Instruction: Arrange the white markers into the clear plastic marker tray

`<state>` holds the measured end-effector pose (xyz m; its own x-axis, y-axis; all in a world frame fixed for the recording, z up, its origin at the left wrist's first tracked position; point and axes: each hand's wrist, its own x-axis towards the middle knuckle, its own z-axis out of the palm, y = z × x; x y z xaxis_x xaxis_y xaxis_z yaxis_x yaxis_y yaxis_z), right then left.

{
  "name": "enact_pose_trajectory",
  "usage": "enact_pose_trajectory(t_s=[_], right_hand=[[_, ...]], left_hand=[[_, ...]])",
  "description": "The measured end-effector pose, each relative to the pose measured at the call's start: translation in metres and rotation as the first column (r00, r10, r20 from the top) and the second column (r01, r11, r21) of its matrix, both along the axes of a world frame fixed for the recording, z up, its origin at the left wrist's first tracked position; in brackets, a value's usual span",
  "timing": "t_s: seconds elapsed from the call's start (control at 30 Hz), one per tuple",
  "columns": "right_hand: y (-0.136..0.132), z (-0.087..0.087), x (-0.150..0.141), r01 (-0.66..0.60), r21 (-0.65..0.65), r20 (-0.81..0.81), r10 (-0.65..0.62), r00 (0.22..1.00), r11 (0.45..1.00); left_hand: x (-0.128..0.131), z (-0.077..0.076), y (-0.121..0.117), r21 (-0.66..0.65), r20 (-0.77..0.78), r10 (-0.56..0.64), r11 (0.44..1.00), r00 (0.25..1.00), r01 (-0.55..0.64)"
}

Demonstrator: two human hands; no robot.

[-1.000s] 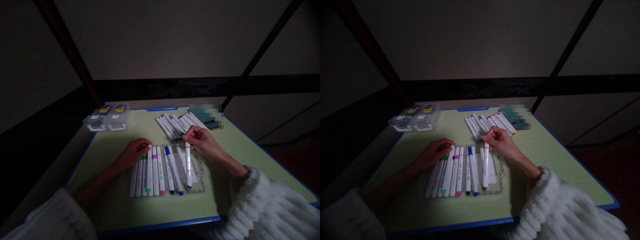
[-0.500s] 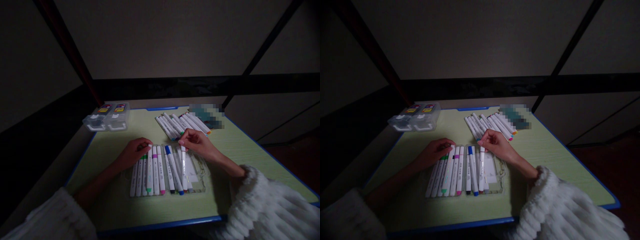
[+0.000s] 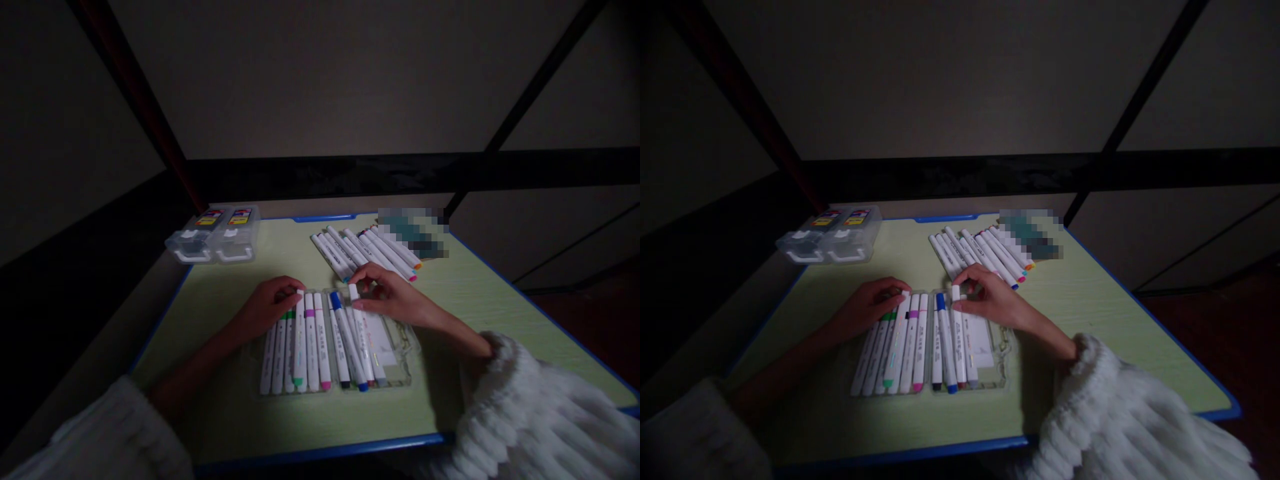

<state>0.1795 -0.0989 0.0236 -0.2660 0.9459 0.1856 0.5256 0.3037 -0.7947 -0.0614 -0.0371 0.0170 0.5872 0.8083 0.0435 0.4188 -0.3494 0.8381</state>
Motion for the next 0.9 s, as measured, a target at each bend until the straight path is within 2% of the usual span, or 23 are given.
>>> enact_pose_trajectory(t_s=[0.1,0.4,0.63,0.9], right_hand=[[-0.0008,0.0019,0.0011,-0.013,0.006,0.084,0.013,0.996,1.000],[-0.0039,-0.0029,0.0046,-0.118,0.039,0.174,0.109,0.979,0.992],[-0.0028,-0.0034,0.0025,-0.134,-0.013,0.192,0.134,0.972,0.991],[-0.0030,-0.0030,0.0026,-0.132,-0.008,0.239,0.130,0.962,0.991]], left_hand=[[-0.0002,-0.0006,0.0005,-0.004,0.004,-0.001,1.000,1.000,0.001],[-0.0002,0.0018,-0.0009,-0.017,0.014,-0.007,1.000,1.000,0.007],[-0.0010,0.0011,-0.0003,-0.020,0.008,-0.008,1.000,1.000,0.009],[-0.0009,0.0011,-0.0004,-0.019,0.005,-0.009,1.000,1.000,0.010]])
